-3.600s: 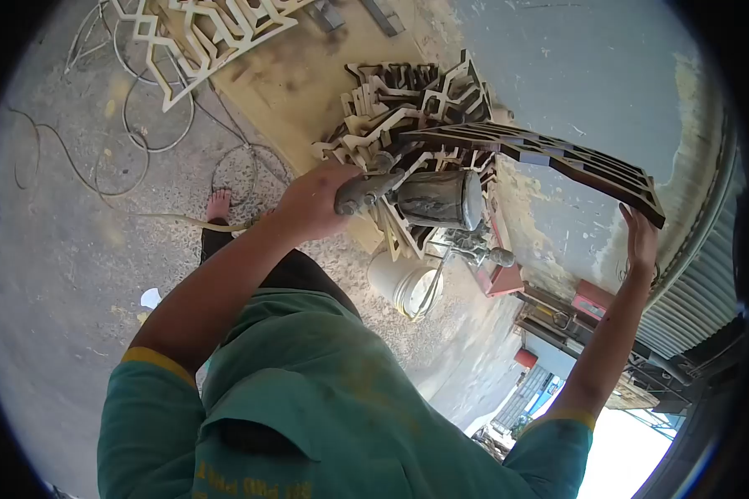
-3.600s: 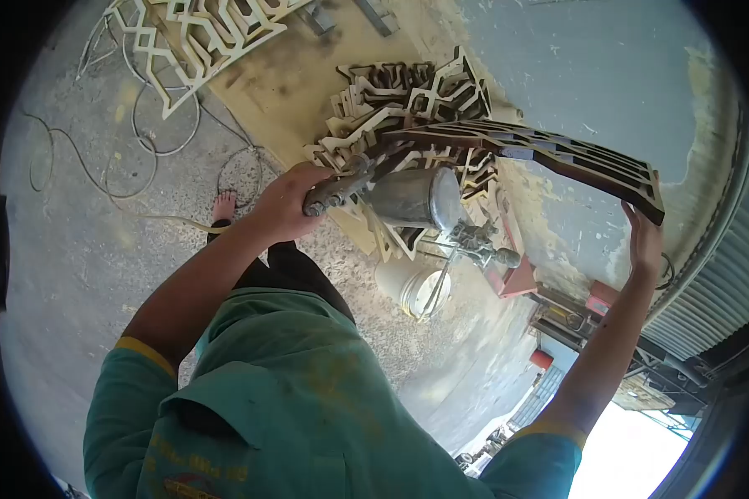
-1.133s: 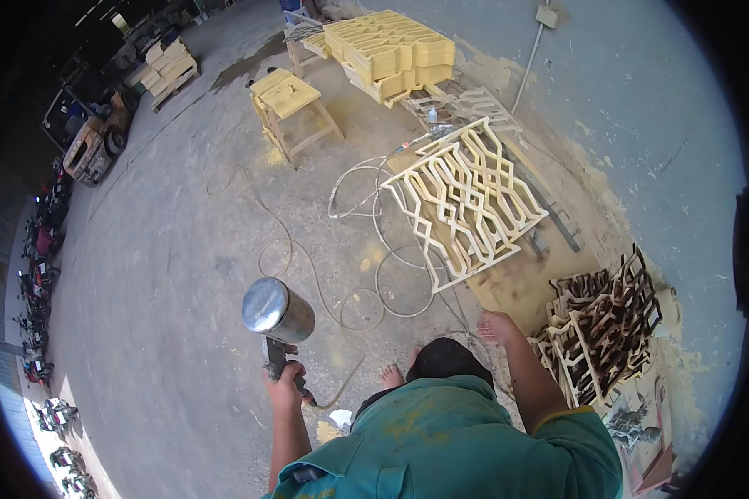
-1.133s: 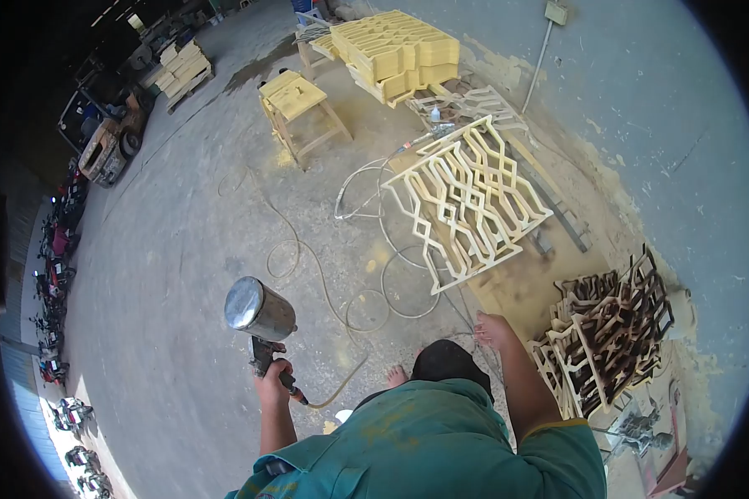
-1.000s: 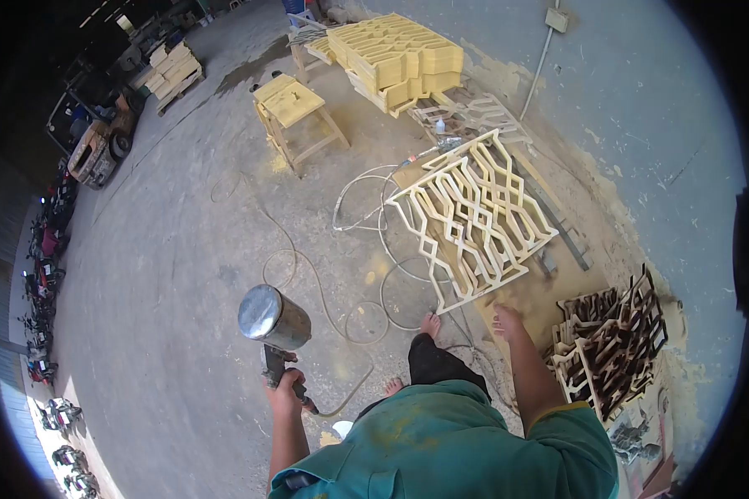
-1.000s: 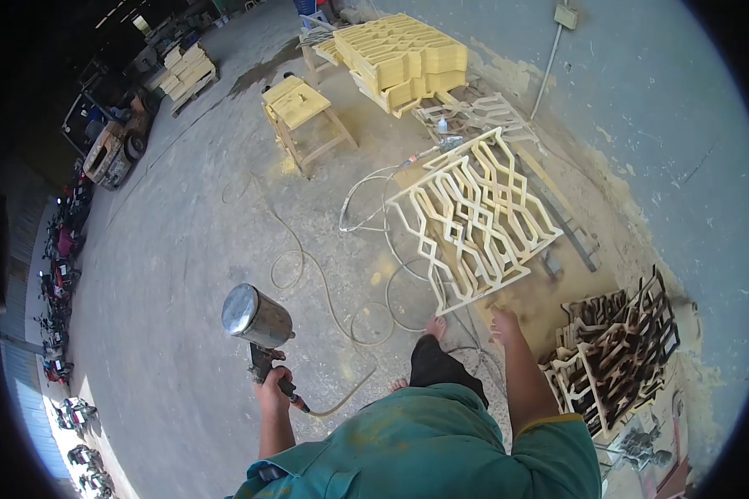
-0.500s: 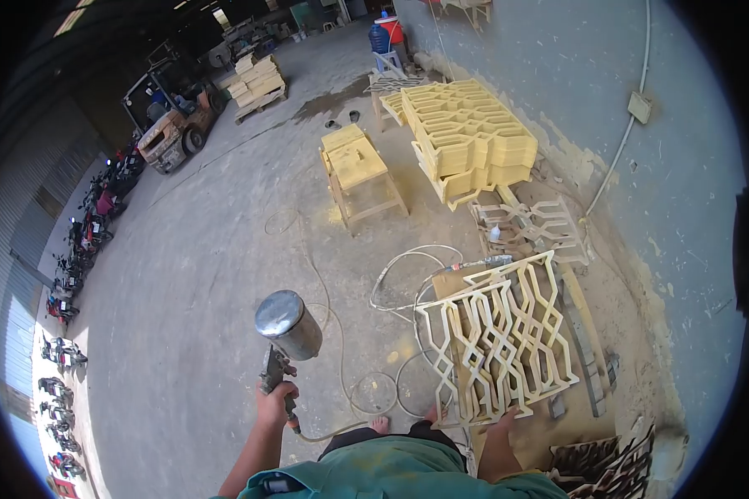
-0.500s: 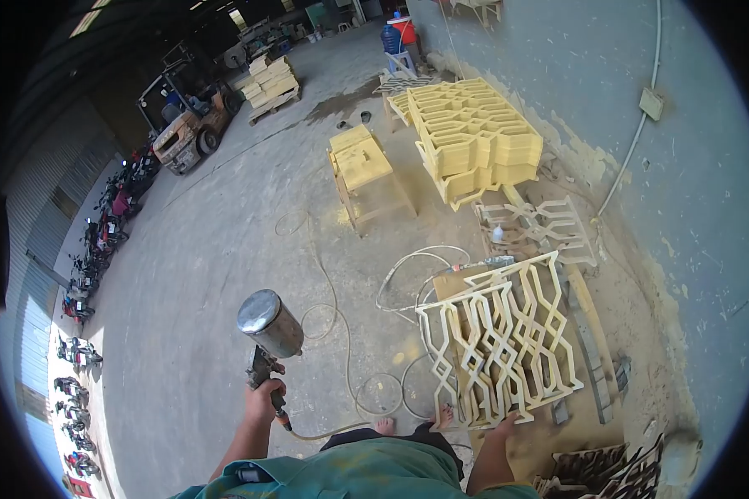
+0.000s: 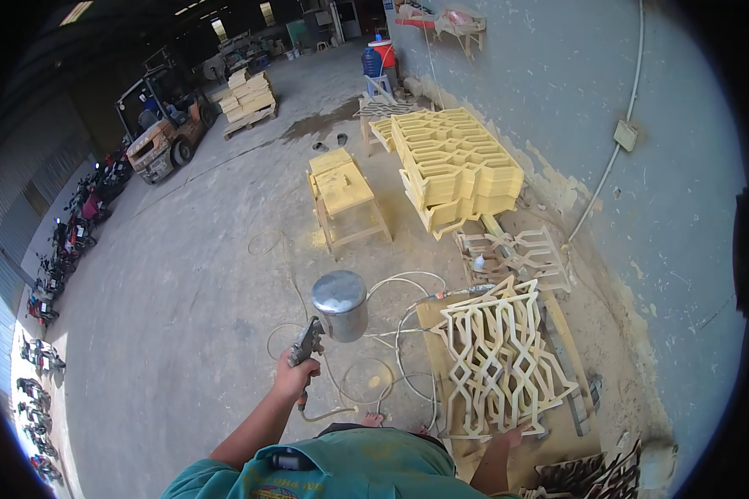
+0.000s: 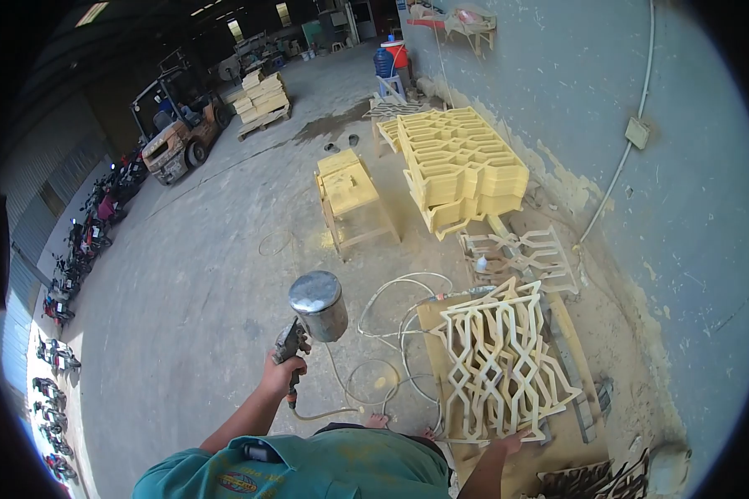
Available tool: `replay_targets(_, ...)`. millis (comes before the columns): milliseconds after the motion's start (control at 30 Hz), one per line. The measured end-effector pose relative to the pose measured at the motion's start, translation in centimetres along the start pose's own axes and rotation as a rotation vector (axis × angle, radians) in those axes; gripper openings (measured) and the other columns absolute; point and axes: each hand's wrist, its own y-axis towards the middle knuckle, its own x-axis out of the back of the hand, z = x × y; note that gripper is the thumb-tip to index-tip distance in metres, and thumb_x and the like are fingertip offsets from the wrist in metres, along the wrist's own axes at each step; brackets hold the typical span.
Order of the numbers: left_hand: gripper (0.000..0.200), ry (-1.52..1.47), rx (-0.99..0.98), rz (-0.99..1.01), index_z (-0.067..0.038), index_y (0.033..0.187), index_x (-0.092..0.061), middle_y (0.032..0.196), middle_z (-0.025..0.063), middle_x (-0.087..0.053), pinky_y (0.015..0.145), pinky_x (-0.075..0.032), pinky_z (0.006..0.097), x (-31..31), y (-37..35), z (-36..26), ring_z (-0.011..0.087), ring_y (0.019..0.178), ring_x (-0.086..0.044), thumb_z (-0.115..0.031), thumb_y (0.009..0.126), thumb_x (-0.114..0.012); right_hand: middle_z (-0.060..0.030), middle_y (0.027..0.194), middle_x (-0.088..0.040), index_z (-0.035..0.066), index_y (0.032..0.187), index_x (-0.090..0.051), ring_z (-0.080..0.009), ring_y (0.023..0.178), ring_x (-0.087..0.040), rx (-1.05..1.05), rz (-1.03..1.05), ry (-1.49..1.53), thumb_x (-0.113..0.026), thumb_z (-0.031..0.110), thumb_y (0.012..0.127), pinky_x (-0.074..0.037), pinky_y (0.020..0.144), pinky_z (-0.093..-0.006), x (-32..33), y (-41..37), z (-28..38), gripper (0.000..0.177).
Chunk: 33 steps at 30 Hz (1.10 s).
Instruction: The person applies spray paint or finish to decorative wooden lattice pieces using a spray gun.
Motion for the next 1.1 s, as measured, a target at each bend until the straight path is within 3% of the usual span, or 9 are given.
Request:
replay_targets(100, 0.034, 0.013, 0.041, 0.025, 0.000, 0.104, -0.064, 0.069, 0.0042, -0.059, 0.054, -0.042, 0.0255, -0.6, 0.0, -0.1, 0.0115, 0.058, -0.052, 0.001, 0.070, -0.056, -0.0233, 0.141, -0.044, -0.005, 0.138, -0.042, -0.0398, 0.121, -0.049, -0.089, 0.016, 0.226, -0.054, 0.073, 0.081, -0.043, 0.101, -0.0509, -0.6, -4.6, 4.6, 0.098)
replay_targets(233, 0.032, 0.026, 0.043, 0.044, -0.004, 0.102, -0.063, 0.068, 0.0048, -0.058, 0.049, -0.040, 0.0258, -1.3, -0.6, -0.7, 0.0117, 0.057, -0.050, -0.005, 0.071, -0.056, -0.0207, 0.143, -0.043, -0.003, 0.140, -0.041, -0.0376, 0.122, -0.049, -0.022, 0.080, 0.313, -0.052, 0.065, 0.088, -0.042, 0.102, -0.0505, -1.4, -3.8, 10.1, 0.085)
replay_targets(333, 0.032, 0.075, 0.049, 0.039, -0.004, 0.102, -0.063, 0.068, 0.0046, -0.058, 0.050, -0.040, 0.0251, -1.2, -1.0, -0.2, 0.0111, 0.056, -0.050, -0.004, 0.071, -0.056, -0.0251, 0.133, -0.052, -0.004, 0.133, -0.049, -0.0386, 0.119, -0.052, 0.232, 0.103, -0.094, -0.045, 0.065, 0.091, -0.043, 0.099, -0.0482, -0.7, -0.4, 14.9, 0.080)
replay_targets(433, 0.032, 0.051, 0.045, 0.020, -0.004, 0.102, -0.063, 0.067, 0.0045, -0.059, 0.051, -0.040, 0.0252, -1.1, -1.3, 1.2, 0.0106, 0.057, -0.051, -0.004, 0.071, -0.057, -0.0158, 0.131, -0.055, -0.002, 0.132, -0.052, -0.0296, 0.112, -0.058, 0.339, 0.160, -0.007, -0.048, 0.048, 0.098, -0.048, 0.094, -0.0424, -0.2, -2.4, 20.8, 0.061)
replay_targets(633, 0.033, 0.025, 0.024, 0.043, -0.003, 0.104, -0.065, 0.068, 0.0034, -0.060, 0.047, -0.039, 0.0253, -1.0, -2.7, 2.5, 0.0096, 0.052, -0.049, -0.002, 0.071, -0.059, -0.0165, 0.129, -0.056, -0.003, 0.129, -0.054, -0.0304, 0.110, -0.059, 0.197, 0.240, 0.179, -0.047, 0.046, 0.099, -0.052, 0.089, -0.0442, 0.4, -4.9, 21.4, 0.058)
replay_targets(733, 0.032, -0.009, 0.015, 0.047, -0.003, 0.103, -0.065, 0.070, 0.0036, -0.060, 0.051, -0.041, 0.0252, -1.2, -3.2, 2.5, 0.0107, 0.058, -0.054, -0.002, 0.071, -0.060, -0.0175, 0.127, -0.057, -0.003, 0.132, -0.049, -0.0315, 0.110, -0.059, 0.167, 0.287, 0.204, -0.044, 0.044, 0.100, -0.052, 0.089, -0.0446, 0.9, -4.6, 19.6, 0.057)
replay_targets(933, 0.032, 0.017, -0.018, 0.082, -0.003, 0.103, -0.063, 0.068, 0.0046, -0.060, 0.052, -0.041, 0.0260, -1.6, -4.1, 2.5, 0.0107, 0.058, -0.052, -0.003, 0.072, -0.059, -0.0184, 0.113, -0.059, -0.002, 0.137, -0.041, -0.0272, 0.083, -0.061, 0.242, 0.501, 0.492, -0.040, 0.040, 0.103, -0.054, 0.075, -0.0421, 1.1, -6.9, 18.9, 0.054)
replay_targets(1033, 0.032, 0.031, -0.003, 0.119, -0.005, 0.105, -0.064, 0.069, 0.0042, -0.060, 0.049, -0.039, 0.0259, -1.7, -4.9, 1.4, 0.0100, 0.054, -0.050, -0.003, 0.073, -0.059, -0.0181, 0.109, -0.059, -0.003, 0.135, -0.043, -0.0234, 0.074, -0.058, 0.405, 0.770, 0.486, -0.041, 0.040, 0.103, -0.053, 0.071, -0.0380, 1.6, -6.7, 19.2, 0.053)
replay_targets(1100, 0.037, 0.040, 0.066, 0.163, -0.003, 0.110, -0.062, 0.088, 0.0045, -0.063, 0.060, -0.047, 0.0275, -1.3, -4.8, 1.7, 0.0125, 0.070, -0.056, 0.002, 0.074, -0.060, -0.0191, 0.110, -0.060, -0.003, 0.135, -0.042, -0.0240, 0.080, -0.059, 0.431, 0.659, 0.473, -0.043, 0.037, 0.102, -0.053, 0.069, -0.0366, 1.5, -8.1, 19.8, 0.051)
